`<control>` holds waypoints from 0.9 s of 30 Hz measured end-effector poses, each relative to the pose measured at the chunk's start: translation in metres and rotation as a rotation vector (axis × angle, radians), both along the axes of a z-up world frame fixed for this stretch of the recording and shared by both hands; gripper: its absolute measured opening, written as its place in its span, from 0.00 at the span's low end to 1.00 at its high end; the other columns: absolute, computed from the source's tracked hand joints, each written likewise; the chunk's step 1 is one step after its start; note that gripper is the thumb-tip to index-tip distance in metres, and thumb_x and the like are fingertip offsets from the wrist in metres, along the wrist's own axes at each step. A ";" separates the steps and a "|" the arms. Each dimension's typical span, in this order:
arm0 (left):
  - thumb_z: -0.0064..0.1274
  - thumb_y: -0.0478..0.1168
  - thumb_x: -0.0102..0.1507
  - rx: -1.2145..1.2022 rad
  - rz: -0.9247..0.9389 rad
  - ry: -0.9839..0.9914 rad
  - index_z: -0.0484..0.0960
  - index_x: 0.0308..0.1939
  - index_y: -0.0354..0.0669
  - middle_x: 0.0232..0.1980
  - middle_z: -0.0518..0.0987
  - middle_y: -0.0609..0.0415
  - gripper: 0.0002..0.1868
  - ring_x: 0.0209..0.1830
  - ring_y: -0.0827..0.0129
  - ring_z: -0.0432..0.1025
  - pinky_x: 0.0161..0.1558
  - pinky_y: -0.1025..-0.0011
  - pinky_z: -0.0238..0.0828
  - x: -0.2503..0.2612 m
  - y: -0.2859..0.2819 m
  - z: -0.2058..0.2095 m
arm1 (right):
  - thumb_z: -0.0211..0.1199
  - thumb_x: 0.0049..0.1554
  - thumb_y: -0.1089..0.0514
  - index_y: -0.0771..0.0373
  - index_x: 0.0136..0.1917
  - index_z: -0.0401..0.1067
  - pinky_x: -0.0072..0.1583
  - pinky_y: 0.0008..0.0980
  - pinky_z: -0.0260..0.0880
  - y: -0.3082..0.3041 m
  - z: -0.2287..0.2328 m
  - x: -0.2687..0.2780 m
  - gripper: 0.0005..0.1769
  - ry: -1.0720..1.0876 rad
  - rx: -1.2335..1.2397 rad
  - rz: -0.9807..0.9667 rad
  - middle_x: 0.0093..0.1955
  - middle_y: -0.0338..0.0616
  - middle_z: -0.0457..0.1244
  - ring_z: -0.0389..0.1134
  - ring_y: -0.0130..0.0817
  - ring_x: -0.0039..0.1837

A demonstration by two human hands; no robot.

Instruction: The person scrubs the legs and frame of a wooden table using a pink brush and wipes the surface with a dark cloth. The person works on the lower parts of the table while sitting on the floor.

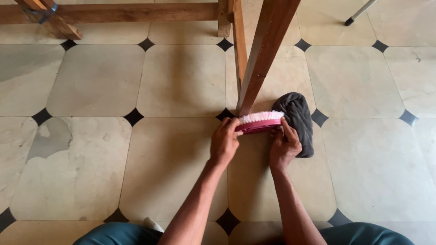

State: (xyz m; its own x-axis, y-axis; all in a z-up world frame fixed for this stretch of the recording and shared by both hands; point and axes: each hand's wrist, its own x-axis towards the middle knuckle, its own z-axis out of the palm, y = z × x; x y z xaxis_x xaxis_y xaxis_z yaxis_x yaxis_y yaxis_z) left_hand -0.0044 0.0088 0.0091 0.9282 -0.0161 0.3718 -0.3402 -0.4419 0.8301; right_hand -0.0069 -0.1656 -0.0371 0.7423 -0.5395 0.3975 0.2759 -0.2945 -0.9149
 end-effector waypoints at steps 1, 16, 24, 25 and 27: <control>0.39 0.14 0.53 -0.087 -0.035 0.052 0.77 0.50 0.35 0.48 0.76 0.45 0.25 0.43 0.55 0.80 0.41 0.70 0.80 -0.003 0.004 0.001 | 0.57 0.61 0.76 0.65 0.63 0.79 0.48 0.25 0.74 0.000 0.002 -0.003 0.21 0.009 -0.067 -0.009 0.48 0.43 0.70 0.72 0.25 0.44; 0.47 0.13 0.51 0.036 0.439 -0.008 0.78 0.43 0.35 0.44 0.79 0.48 0.21 0.37 0.60 0.76 0.35 0.69 0.77 0.015 0.078 0.000 | 0.59 0.59 0.68 0.59 0.66 0.77 0.51 0.33 0.74 0.064 -0.002 -0.020 0.22 0.109 -0.239 0.307 0.48 0.48 0.72 0.75 0.31 0.46; 0.67 0.25 0.51 -0.092 0.095 0.226 0.75 0.33 0.37 0.30 0.79 0.55 0.15 0.31 0.72 0.74 0.35 0.71 0.73 -0.003 0.016 -0.020 | 0.60 0.65 0.62 0.59 0.85 0.35 0.77 0.35 0.47 0.078 0.011 -0.031 0.46 -0.017 0.360 0.220 0.86 0.52 0.37 0.43 0.38 0.83; 0.70 0.27 0.51 -0.068 0.050 0.264 0.75 0.33 0.37 0.30 0.79 0.54 0.16 0.31 0.72 0.74 0.35 0.71 0.72 -0.007 0.004 -0.020 | 0.61 0.64 0.62 0.59 0.86 0.29 0.79 0.34 0.42 0.074 0.014 -0.027 0.50 -0.035 0.422 0.223 0.87 0.50 0.31 0.37 0.37 0.85; 0.60 0.23 0.53 -0.175 -0.137 0.275 0.78 0.37 0.38 0.33 0.82 0.55 0.12 0.34 0.74 0.77 0.39 0.72 0.76 -0.012 -0.012 -0.019 | 0.59 0.62 0.59 0.58 0.85 0.37 0.75 0.38 0.53 0.058 0.018 -0.017 0.46 0.095 0.531 0.327 0.85 0.51 0.42 0.50 0.44 0.80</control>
